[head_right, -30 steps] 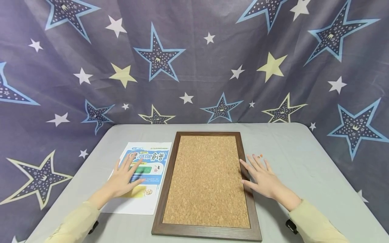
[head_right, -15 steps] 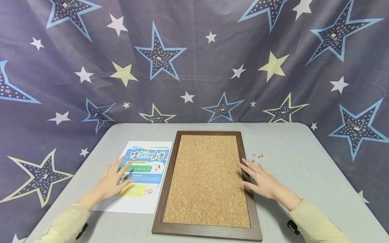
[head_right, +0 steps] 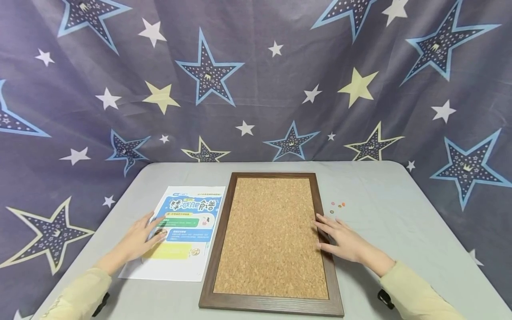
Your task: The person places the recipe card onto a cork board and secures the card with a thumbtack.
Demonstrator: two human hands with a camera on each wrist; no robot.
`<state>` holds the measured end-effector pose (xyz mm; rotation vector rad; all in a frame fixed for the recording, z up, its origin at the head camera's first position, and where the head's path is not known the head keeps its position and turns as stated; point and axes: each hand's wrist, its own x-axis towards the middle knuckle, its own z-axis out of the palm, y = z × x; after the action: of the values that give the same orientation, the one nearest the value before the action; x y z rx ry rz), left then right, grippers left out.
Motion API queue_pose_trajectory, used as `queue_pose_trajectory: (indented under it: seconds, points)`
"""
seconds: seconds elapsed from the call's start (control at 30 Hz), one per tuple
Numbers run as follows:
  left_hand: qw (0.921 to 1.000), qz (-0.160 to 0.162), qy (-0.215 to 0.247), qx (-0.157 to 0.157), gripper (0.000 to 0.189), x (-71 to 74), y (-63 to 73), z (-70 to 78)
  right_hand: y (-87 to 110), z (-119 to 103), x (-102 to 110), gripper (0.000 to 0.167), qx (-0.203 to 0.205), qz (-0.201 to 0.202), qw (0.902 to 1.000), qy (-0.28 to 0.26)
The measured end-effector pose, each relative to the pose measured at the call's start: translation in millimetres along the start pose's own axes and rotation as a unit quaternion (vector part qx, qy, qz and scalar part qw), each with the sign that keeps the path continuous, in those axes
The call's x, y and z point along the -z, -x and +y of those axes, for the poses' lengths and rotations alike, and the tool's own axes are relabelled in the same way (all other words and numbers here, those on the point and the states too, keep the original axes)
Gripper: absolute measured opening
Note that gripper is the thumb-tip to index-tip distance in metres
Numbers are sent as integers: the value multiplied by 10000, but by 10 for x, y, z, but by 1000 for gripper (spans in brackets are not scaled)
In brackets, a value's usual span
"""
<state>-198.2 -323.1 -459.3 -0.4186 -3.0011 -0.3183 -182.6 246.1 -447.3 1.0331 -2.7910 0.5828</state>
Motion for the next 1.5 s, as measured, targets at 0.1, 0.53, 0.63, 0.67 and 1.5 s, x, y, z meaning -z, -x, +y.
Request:
queue_pose_trajectory:
  seconds: [0.1,0.53,0.63,0.67,1.5]
  points:
    - [9997,-95,157,183,55,0,-6,-42,1,7,-2,55,10,-82,9999,-71]
    - [9953,-100,824,490,43,-18,-71,-174,14,29,-50,54,-111,-260,9991,-315]
    - [9937,-136,932,609,42,-12,-87,-185,21,29,-54,53,-93,-276,9990,-342]
    - [9929,-150,979,653,42,-10,-89,-186,21,29,-54,54,-83,-287,9989,-351]
    - [9766,-97,1762,1232,39,39,-170,-240,19,45,-57,58,-151,-626,9966,-507]
